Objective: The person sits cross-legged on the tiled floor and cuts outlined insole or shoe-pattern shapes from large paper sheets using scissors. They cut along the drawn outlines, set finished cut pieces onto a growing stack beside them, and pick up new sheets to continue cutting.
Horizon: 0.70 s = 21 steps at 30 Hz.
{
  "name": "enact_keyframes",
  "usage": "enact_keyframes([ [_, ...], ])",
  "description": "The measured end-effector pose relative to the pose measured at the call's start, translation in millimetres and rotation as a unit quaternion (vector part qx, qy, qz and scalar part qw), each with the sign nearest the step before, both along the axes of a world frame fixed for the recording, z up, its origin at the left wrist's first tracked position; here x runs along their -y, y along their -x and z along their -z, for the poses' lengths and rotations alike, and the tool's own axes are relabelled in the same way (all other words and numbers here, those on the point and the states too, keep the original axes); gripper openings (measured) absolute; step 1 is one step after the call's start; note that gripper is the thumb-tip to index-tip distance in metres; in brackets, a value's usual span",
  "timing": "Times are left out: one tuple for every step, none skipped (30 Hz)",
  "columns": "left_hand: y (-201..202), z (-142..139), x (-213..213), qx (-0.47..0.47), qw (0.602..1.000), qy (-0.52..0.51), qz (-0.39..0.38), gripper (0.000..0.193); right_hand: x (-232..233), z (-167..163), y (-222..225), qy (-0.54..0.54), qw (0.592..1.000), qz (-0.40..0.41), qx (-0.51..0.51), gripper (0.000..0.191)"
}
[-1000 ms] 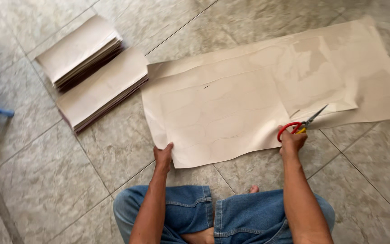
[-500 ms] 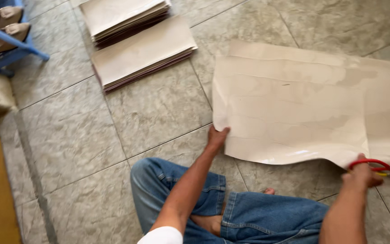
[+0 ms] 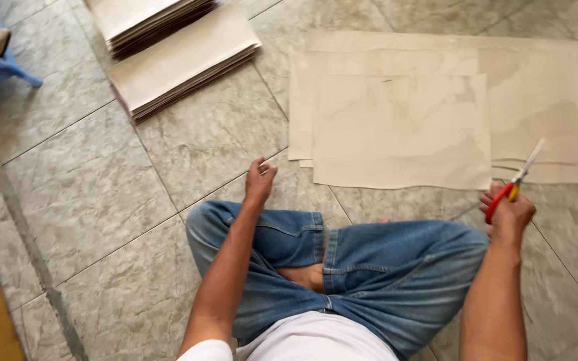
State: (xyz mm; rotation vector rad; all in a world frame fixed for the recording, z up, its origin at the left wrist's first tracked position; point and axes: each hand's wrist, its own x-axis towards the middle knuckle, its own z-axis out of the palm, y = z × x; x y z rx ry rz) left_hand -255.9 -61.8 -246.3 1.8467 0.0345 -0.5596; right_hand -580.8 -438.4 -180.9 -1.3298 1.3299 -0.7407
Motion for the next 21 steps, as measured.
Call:
enact_keyframes([
  [1,-5,-4,-0.004,1.000,-0.003,0.010,0.066,-7,-2,-1,0.026,1.000,-0.009,-0.004,0.018],
  [6,-9,-3,-0.010,1.000,-0.008,0.022,0.065,-11,-5,-1,0.061,0.998,0.001,0.001,0.017],
  [12,-12,3,0.002,0.999,-0.017,0.052,0.064,-13,-10,-4,0.099,0.995,0.012,0.009,0.016],
  [19,-16,8,0.015,0.996,-0.026,0.079,0.064,-15,-16,-8,0.136,0.990,0.019,0.018,0.014],
  [29,-19,11,0.026,0.994,-0.038,0.103,0.063,-20,-21,-9,0.157,0.988,0.006,0.007,0.016],
  [40,-22,15,0.021,0.990,-0.037,0.131,0.064,-23,-26,-8,0.178,0.984,-0.008,-0.005,0.019],
  [51,-24,22,0.020,0.987,-0.034,0.157,0.065,-25,-31,-7,0.202,0.979,-0.022,-0.014,0.021],
  [60,-27,28,0.019,0.983,-0.030,0.180,0.066,-26,-39,-9,0.227,0.973,-0.040,-0.010,0.021],
  [70,-29,29,0.017,0.980,-0.036,0.196,0.066,-34,-46,-6,0.251,0.966,-0.056,-0.008,0.021],
  [78,-30,32,0.016,0.976,-0.041,0.213,0.066,-41,-52,-3,0.276,0.959,-0.070,-0.005,0.021],
  [83,-31,34,0.015,0.972,-0.046,0.230,0.066,-48,-58,-2,0.258,0.964,-0.064,0.017,0.023],
  [86,-32,35,-0.012,0.975,-0.048,0.218,0.067,-55,-63,-1,0.238,0.969,-0.061,0.038,0.024],
  [86,-31,37,-0.044,0.977,-0.053,0.202,0.068,-61,-63,-5,0.213,0.974,-0.063,0.056,0.025],
  [85,-30,42,-0.075,0.978,-0.058,0.187,0.069,-67,-62,-12,0.171,0.979,-0.069,0.086,0.022],
  [82,-28,46,-0.071,0.982,-0.060,0.167,0.068,-74,-59,-21,0.129,0.982,-0.075,0.116,0.020],
  [80,-25,52,-0.069,0.985,-0.064,0.146,0.068,-81,-53,-30,0.049,0.983,-0.091,0.149,0.020],
  [79,-22,55,-0.063,0.987,-0.065,0.132,0.067,-95,-46,-33,-0.027,0.978,-0.101,0.183,0.022],
  [77,-19,62,-0.052,0.992,-0.012,0.110,0.067,-110,-38,-35,-0.059,0.976,-0.112,0.177,0.024],
  [76,-17,69,-0.042,0.994,0.041,0.087,0.067,-126,-29,-37,-0.091,0.973,-0.125,0.172,0.027],
  [74,-15,75,-0.033,0.993,0.094,0.063,0.067,-140,-21,-39,-0.118,0.970,-0.142,0.158,0.028],
  [73,-11,80,-0.018,0.995,0.081,0.057,0.065,-155,-14,-38,-0.146,0.966,-0.158,0.141,0.029],
])
